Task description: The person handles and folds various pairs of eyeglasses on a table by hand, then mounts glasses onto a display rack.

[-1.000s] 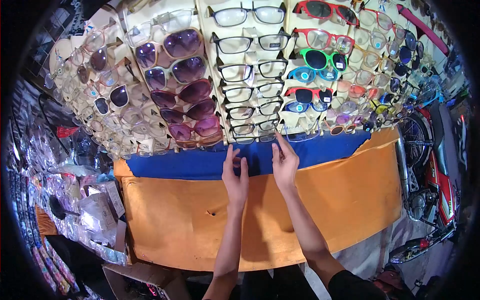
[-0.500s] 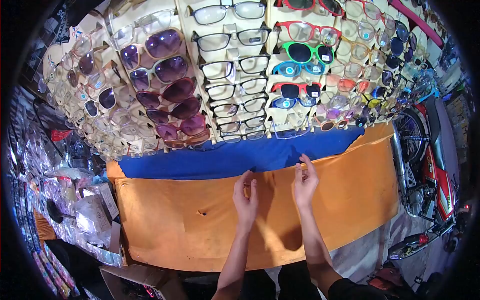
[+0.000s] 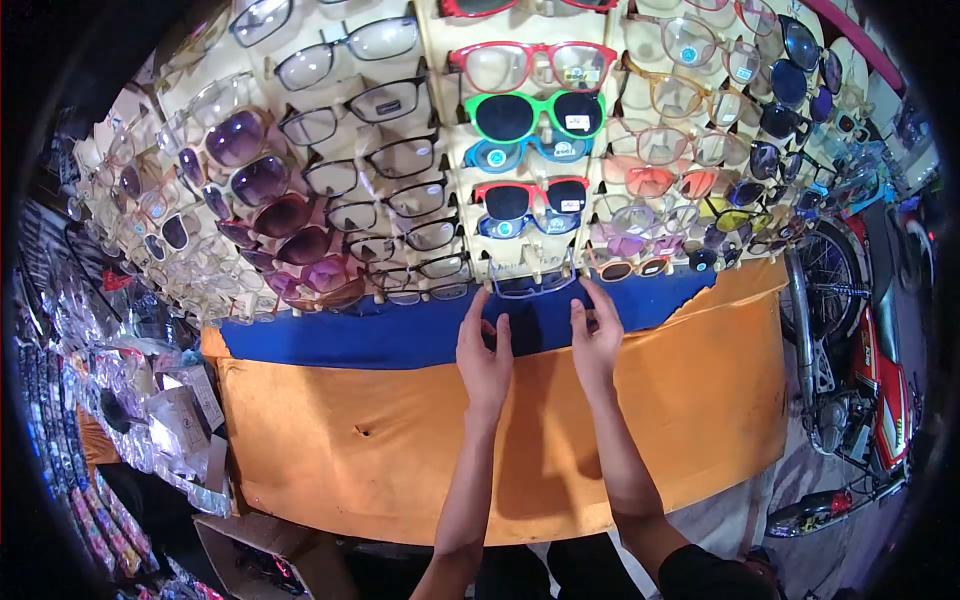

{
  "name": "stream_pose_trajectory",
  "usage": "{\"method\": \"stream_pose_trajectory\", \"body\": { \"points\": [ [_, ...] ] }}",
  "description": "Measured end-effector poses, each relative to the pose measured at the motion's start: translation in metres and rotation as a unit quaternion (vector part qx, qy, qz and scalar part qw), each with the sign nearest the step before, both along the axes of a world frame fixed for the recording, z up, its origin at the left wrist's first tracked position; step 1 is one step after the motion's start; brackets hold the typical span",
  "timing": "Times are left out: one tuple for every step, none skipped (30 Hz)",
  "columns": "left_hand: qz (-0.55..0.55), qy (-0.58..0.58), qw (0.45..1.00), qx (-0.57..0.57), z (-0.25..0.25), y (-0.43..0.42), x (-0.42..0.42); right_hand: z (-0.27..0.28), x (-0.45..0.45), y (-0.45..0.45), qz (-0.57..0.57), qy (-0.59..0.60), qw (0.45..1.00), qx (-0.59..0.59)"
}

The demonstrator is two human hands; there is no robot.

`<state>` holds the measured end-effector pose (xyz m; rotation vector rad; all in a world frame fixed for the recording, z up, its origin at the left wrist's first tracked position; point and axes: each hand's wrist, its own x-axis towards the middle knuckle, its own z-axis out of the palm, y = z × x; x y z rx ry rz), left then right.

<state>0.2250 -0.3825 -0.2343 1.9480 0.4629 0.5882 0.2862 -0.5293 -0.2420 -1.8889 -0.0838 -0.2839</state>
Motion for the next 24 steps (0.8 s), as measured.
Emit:
{"method": "stream_pose_trajectory", "body": {
  "points": [
    [0.014,-0.017,0.999,0.036,-0.002,-0.002,0.006,0.0,0.003,0.0,0.012,-0.006,1.0,0.002],
    [0.015,-0.015,0.999,0.037,-0.003,-0.003,0.01,0.0,0.006,0.001,0.024,-0.012,1.0,0.004],
    [0.021,0.003,1.0,0.016,-0.004,-0.005,0.012,0.007,0.007,0.004,0.029,-0.004,0.999,0.021],
    [0.03,0.021,0.999,-0.006,-0.005,-0.007,0.014,0.005,0.01,0.004,0.031,-0.001,0.999,0.021],
    [0.039,0.039,0.998,0.002,-0.006,-0.009,0.016,0.002,0.012,0.004,0.037,0.014,0.999,0.017],
    [0.042,0.043,0.998,0.001,-0.005,-0.012,0.016,0.0,0.012,0.003,0.042,0.028,0.999,0.012],
    [0.045,0.027,0.998,-0.022,-0.004,-0.015,0.017,-0.001,0.012,0.003,0.046,0.037,0.998,0.017],
    [0.047,0.01,0.998,-0.045,-0.004,-0.018,0.018,0.0,0.012,0.002,0.049,0.039,0.998,0.016],
    [0.051,0.012,0.998,-0.046,-0.003,-0.02,0.018,0.002,0.012,0.002,0.046,0.026,0.998,0.025],
    [0.065,-0.003,0.997,-0.039,-0.002,-0.022,0.017,0.004,0.012,0.001,0.043,0.012,0.998,0.035],
    [0.079,-0.019,0.996,-0.031,0.0,-0.024,0.017,0.005,0.012,-0.001,0.046,0.012,0.998,0.035],
    [0.082,-0.02,0.996,-0.03,0.003,-0.025,0.018,0.007,0.013,-0.003,0.049,0.011,0.997,0.052],
    [0.091,-0.036,0.995,-0.026,0.007,-0.026,0.019,0.009,0.014,-0.003,0.052,0.009,0.996,0.069],
    [0.099,-0.051,0.994,-0.022,0.01,-0.026,0.02,0.012,0.015,-0.003,0.055,0.008,0.996,0.069],
    [0.101,-0.053,0.993,-0.021,0.013,-0.026,0.021,0.016,0.015,-0.001,0.053,0.009,0.994,0.093],
    [0.108,-0.054,0.993,-0.015,0.015,-0.026,0.023,0.019,0.016,0.001,0.051,0.011,0.992,0.117],
    [0.114,-0.056,0.992,-0.009,0.018,-0.025,0.026,0.02,0.018,0.003,0.054,0.009,0.992,0.117],
    [0.117,-0.058,0.991,-0.009,0.021,-0.024,0.028,0.02,0.021,0.005,0.044,0.008,0.991,0.126],
    [0.119,-0.06,0.991,-0.017,0.023,-0.023,0.03,0.021,0.024,0.008,0.033,0.006,0.99,0.135],
    [0.12,-0.063,0.99,-0.025,0.025,-0.023,0.033,0.022,0.026,0.01,0.035,0.004,0.99,0.134],
    [0.122,-0.064,0.99,-0.026,0.025,-0.022,0.035,0.024,0.027,0.013,0.028,0.008,0.988,0.152],
    [0.121,-0.06,0.991,-0.019,0.024,-0.021,0.038,0.025,0.028,0.015,0.021,0.012,0.985,0.169],
    [0.12,-0.054,0.991,-0.011,0.022,-0.02,0.039,0.023,0.029,0.017,0.022,0.014,0.985,0.168],
    [0.121,-0.053,0.991,-0.013,0.017,-0.02,0.04,0.02,0.031,0.018,0.018,0.012,0.987,0.159]
  ]
}}
